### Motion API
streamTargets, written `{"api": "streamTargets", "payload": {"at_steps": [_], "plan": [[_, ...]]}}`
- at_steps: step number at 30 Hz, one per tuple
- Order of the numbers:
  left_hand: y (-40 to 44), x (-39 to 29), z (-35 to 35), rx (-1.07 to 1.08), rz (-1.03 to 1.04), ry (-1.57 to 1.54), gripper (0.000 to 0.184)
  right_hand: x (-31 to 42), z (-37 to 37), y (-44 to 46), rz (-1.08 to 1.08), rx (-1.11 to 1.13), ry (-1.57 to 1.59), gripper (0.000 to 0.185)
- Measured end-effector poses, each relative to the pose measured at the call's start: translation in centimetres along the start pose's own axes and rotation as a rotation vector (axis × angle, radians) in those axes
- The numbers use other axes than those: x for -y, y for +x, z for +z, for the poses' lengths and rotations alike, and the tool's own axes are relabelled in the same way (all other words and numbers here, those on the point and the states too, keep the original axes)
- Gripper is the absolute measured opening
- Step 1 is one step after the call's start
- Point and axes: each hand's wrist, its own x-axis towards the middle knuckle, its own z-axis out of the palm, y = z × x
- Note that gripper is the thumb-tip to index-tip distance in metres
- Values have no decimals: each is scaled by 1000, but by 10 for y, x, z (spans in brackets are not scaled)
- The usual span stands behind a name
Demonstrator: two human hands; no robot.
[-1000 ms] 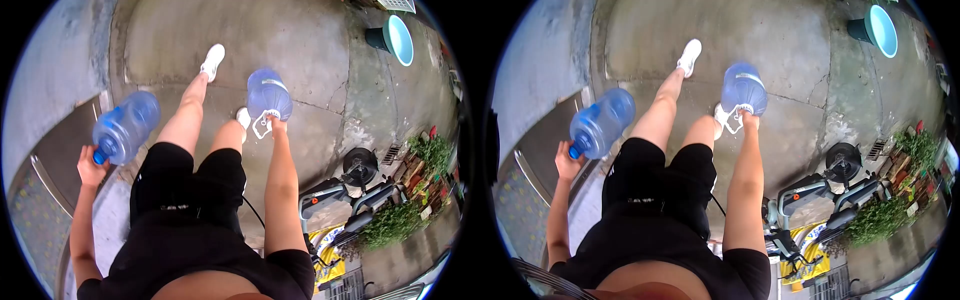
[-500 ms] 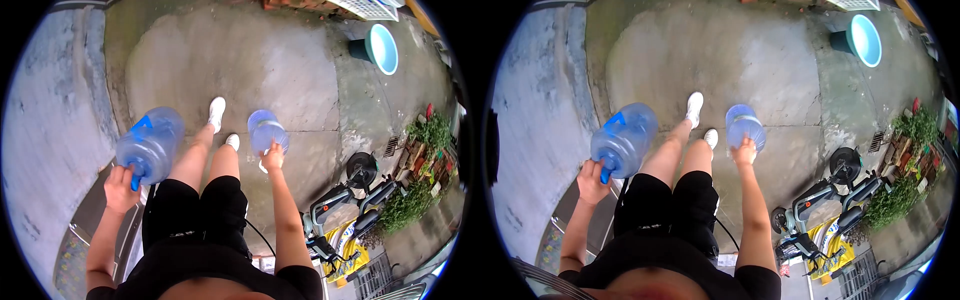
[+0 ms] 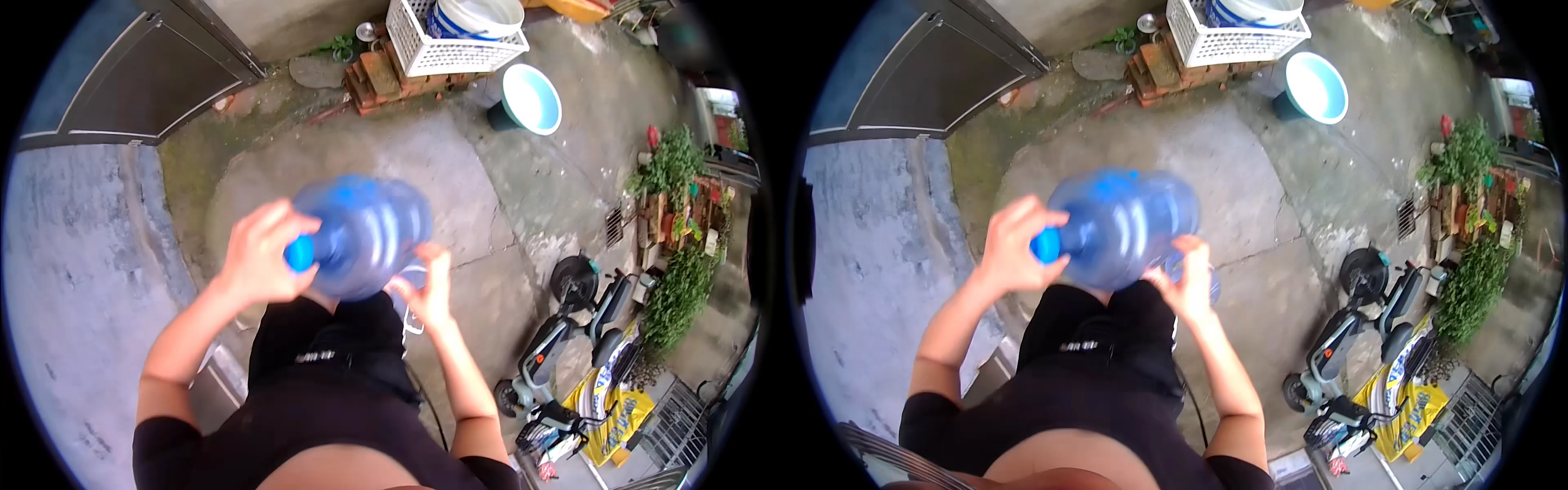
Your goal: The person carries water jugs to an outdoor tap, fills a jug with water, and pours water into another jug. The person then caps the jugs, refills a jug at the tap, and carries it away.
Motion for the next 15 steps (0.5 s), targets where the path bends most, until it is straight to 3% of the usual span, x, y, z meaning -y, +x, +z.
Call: {"api": "streamTargets", "payload": {"at_steps": [1, 3, 7, 9, 11, 13, 15], "plan": [[24, 2, 0, 14, -25, -48, 42, 1, -11, 9, 120, -86, 67, 66], [72, 2, 2, 41, -73, -83, 46, 1, -34, 34, 130, -214, 9, 39], [158, 5, 8, 30, -62, -127, 46, -24, -54, 66, 205, -418, 58, 18], [198, 13, 16, -30, -296, -320, 46, -30, -64, 90, 231, -433, 86, 22], [236, 21, 17, 41, -443, -474, 46, -23, -73, 122, 57, -305, -85, 35], [270, 27, 16, 112, -643, -612, 42, -22, -76, 152, 99, -250, -111, 58], [304, 44, 22, 157, -708, -646, 39, -26, -83, 186, 55, -280, -210, 63]]}}
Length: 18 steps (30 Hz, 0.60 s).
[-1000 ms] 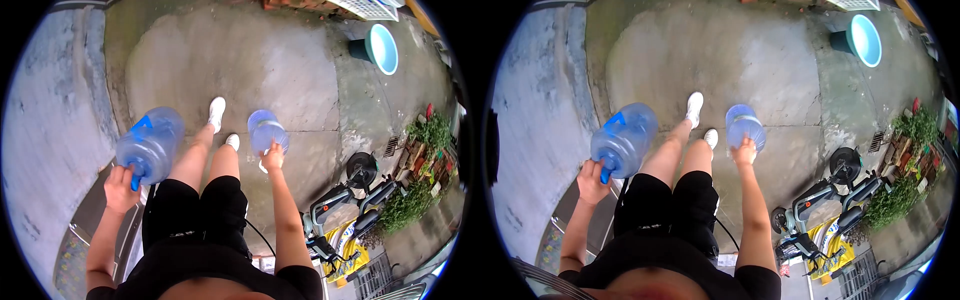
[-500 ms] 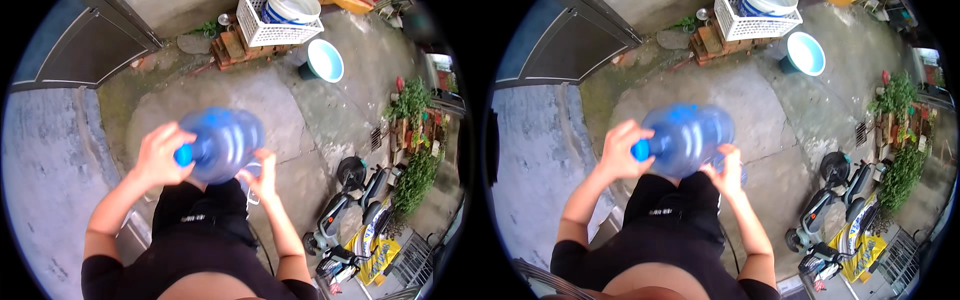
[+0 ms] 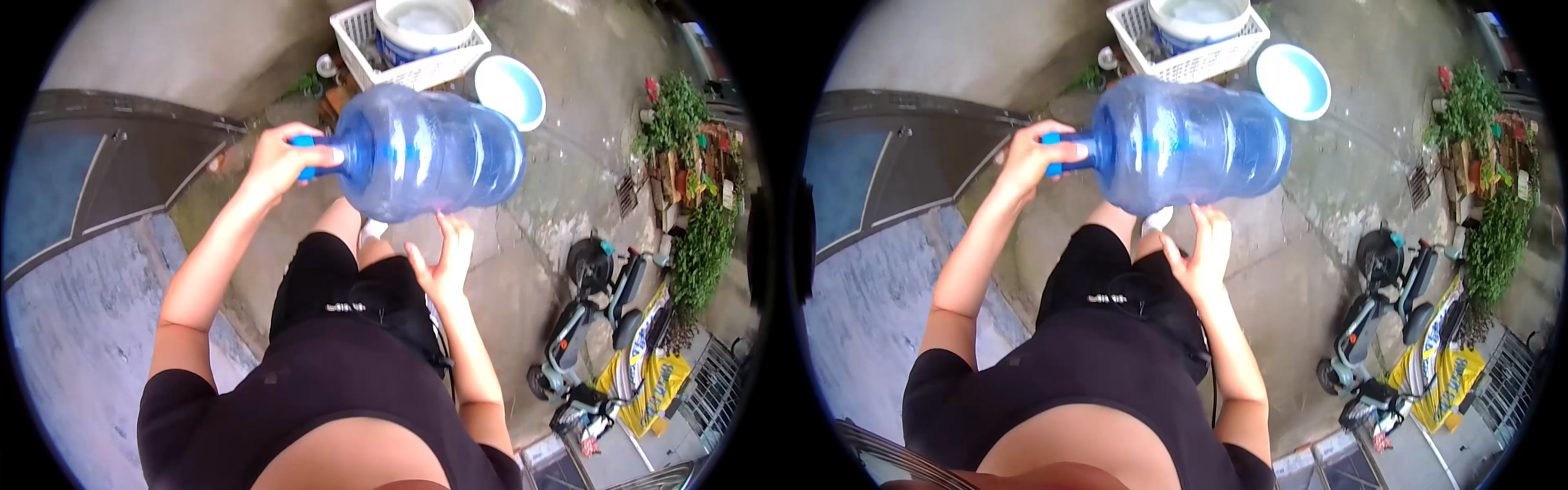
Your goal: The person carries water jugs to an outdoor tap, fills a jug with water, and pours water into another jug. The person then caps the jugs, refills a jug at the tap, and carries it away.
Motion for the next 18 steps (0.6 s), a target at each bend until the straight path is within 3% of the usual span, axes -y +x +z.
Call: {"api": "streamTargets", "payload": {"at_steps": [6, 8, 14, 16, 17, 18], "plan": [[94, -48, -23, 296, -302, -89, 33, -15, 11, 76, 1, -13, -67, 60], [133, -51, -31, 433, -380, -151, 38, -21, 11, 98, 10, -110, -78, 54], [213, -73, -40, 509, -370, -227, 36, -33, 0, 164, 228, -212, -125, 29], [229, -80, -40, 461, -81, -107, 34, -38, -4, 195, 259, -233, -89, 24], [233, -90, -40, 441, 191, -28, 34, -39, -7, 204, 254, -260, -114, 21], [244, -91, -39, 339, 701, 143, 39, -40, -10, 212, 261, -278, -133, 19]]}}
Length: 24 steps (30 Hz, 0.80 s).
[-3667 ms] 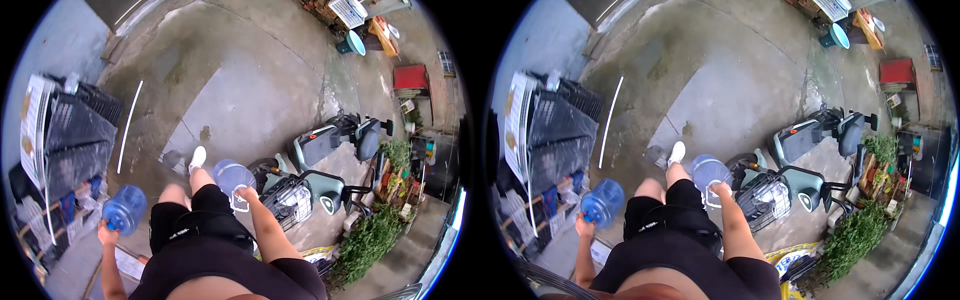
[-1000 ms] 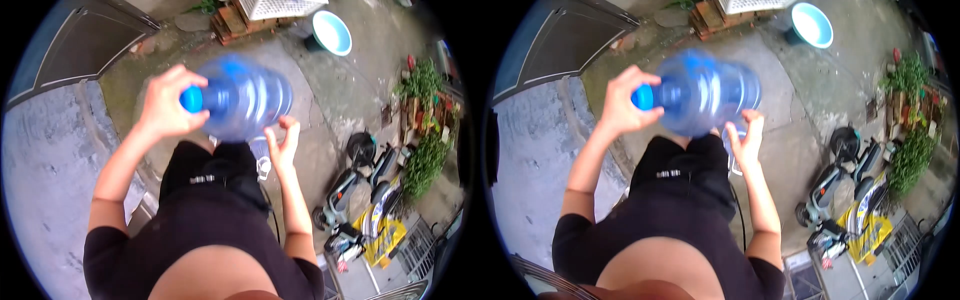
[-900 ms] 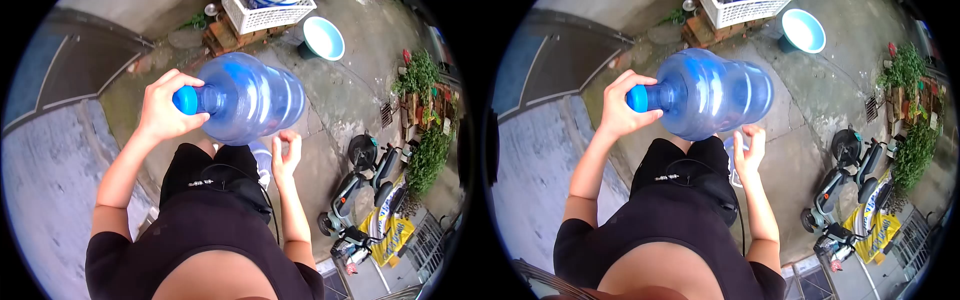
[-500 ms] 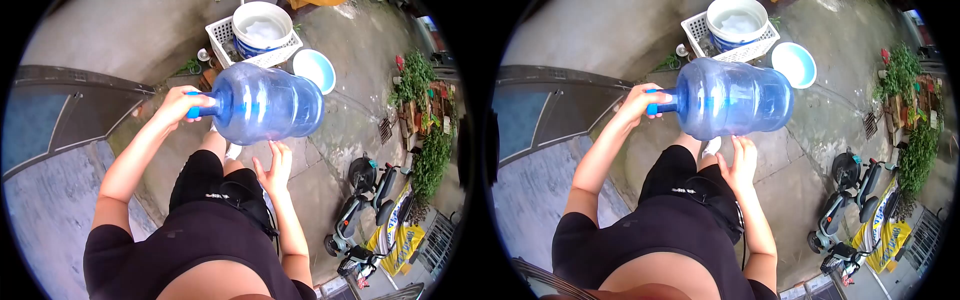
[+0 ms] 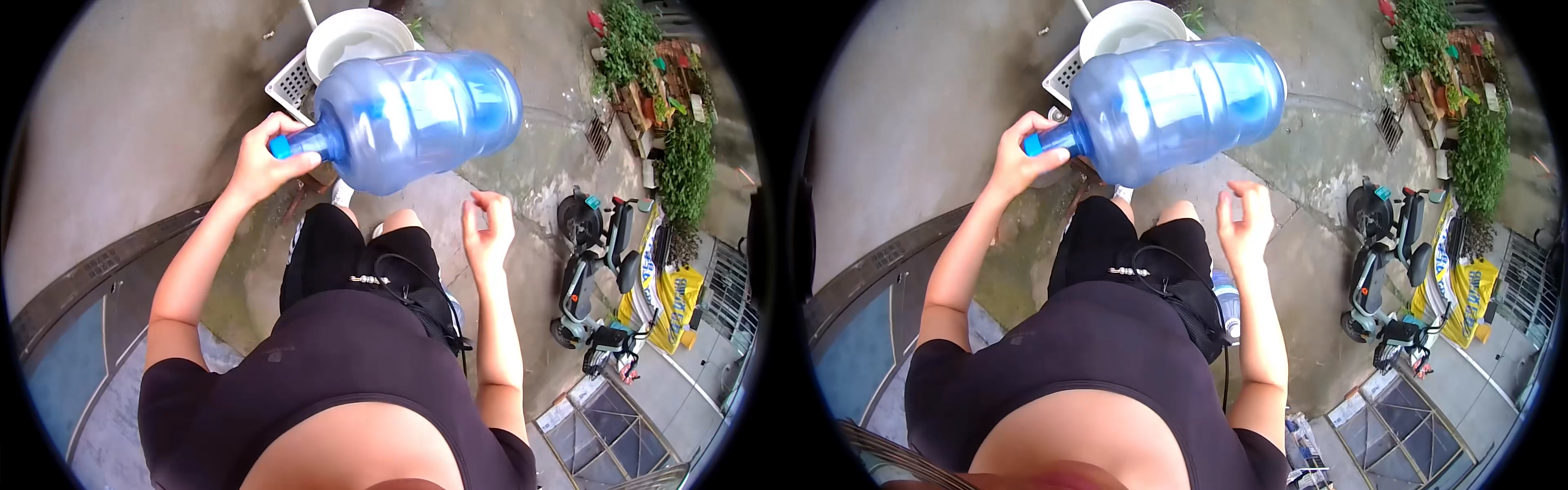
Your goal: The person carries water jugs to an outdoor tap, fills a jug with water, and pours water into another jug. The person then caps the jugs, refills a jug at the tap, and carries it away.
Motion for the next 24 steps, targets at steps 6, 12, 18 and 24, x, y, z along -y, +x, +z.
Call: {"api": "streamTargets", "payload": {"at_steps": [6, 12, 18, 24], "plan": [[46, -58, -30, 276, 1001, 765, 42, 4, -12, 100, -40, -75, 55, 35], [97, -61, -43, 411, 1455, 693, 26, -4, 11, 185, -89, 457, 251, 52], [155, -42, -70, 411, 1078, 743, 35, 18, 21, 200, 150, 747, 380, 15], [263, -51, -121, -271, 858, 956, 35, 12, 49, 216, 527, 625, 590, 26]]}}
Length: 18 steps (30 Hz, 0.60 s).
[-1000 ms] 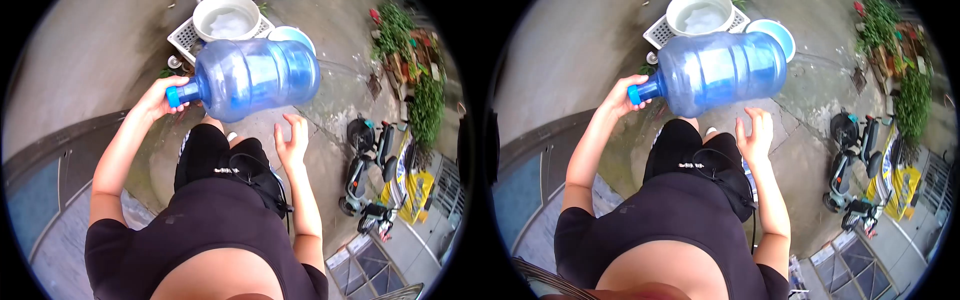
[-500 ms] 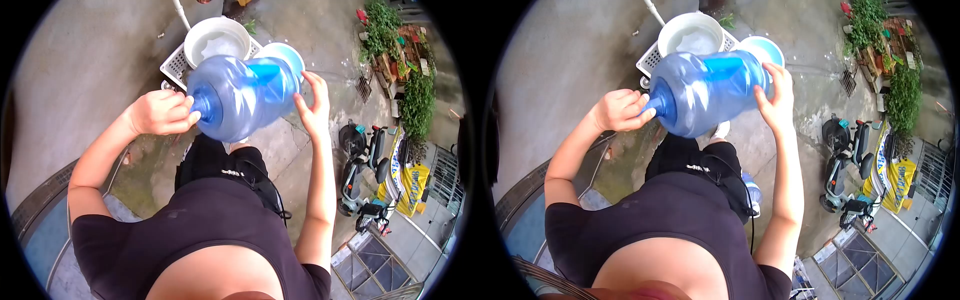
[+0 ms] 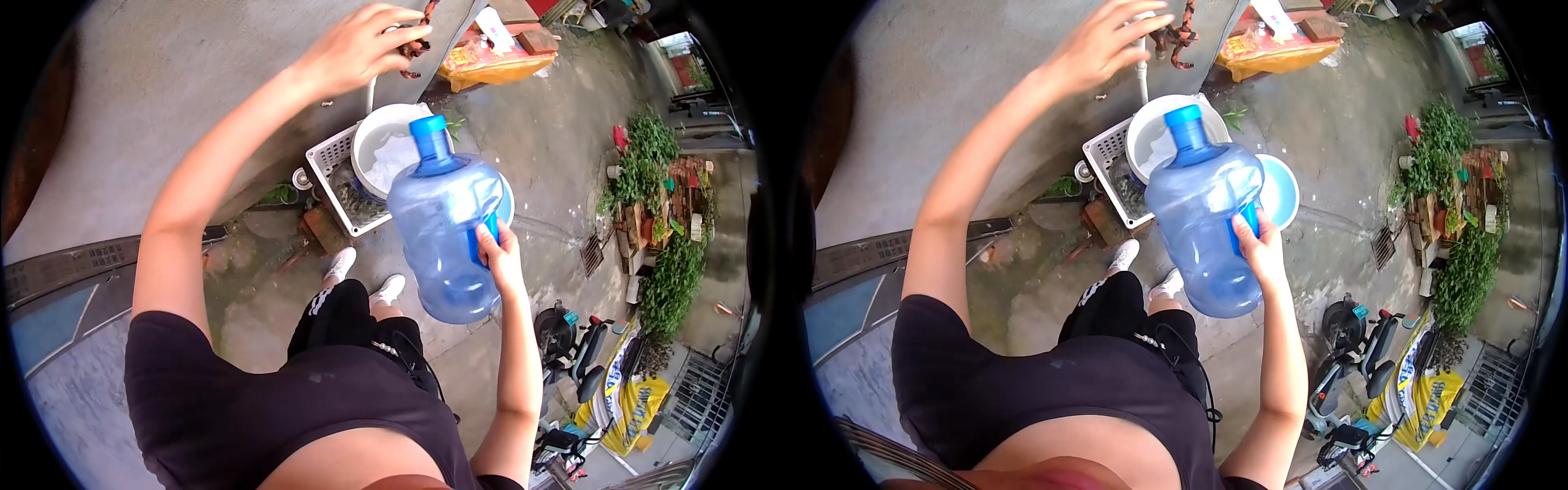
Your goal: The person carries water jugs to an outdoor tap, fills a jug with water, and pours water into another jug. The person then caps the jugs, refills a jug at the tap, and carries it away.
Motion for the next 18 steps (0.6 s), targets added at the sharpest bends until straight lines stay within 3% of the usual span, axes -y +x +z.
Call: {"api": "streamTargets", "payload": {"at_steps": [4, 6, 7, 11, 13, 14, 16, 17, 18], "plan": [[11, 37, 62, 94, 54, 74, 31, -13, 14, 21, -70, -193, -227, 31], [29, 39, 62, 342, 15, 119, 28, -12, 17, 24, -99, -226, -297, 35], [28, 45, 75, 239, 46, 76, 28, -10, 18, 25, -127, -247, -383, 32], [38, 56, 109, 237, 9, 87, 26, -8, 16, 24, -143, -284, -517, 32], [49, 52, 108, 400, -297, 6, 29, 3, 20, 22, -124, -306, -545, 37], [48, 51, 105, 402, -291, 1, 29, 9, 24, 22, -113, -329, -563, 43], [37, 36, 81, -42, -537, -281, 45, 20, 29, 23, -92, -347, -585, 44], [31, 15, 64, -111, -766, -445, 28, 24, 30, 24, -79, -358, -608, 45], [8, 38, 117, -599, -733, -384, 27, 26, 31, 26, -83, -366, -606, 45]]}}
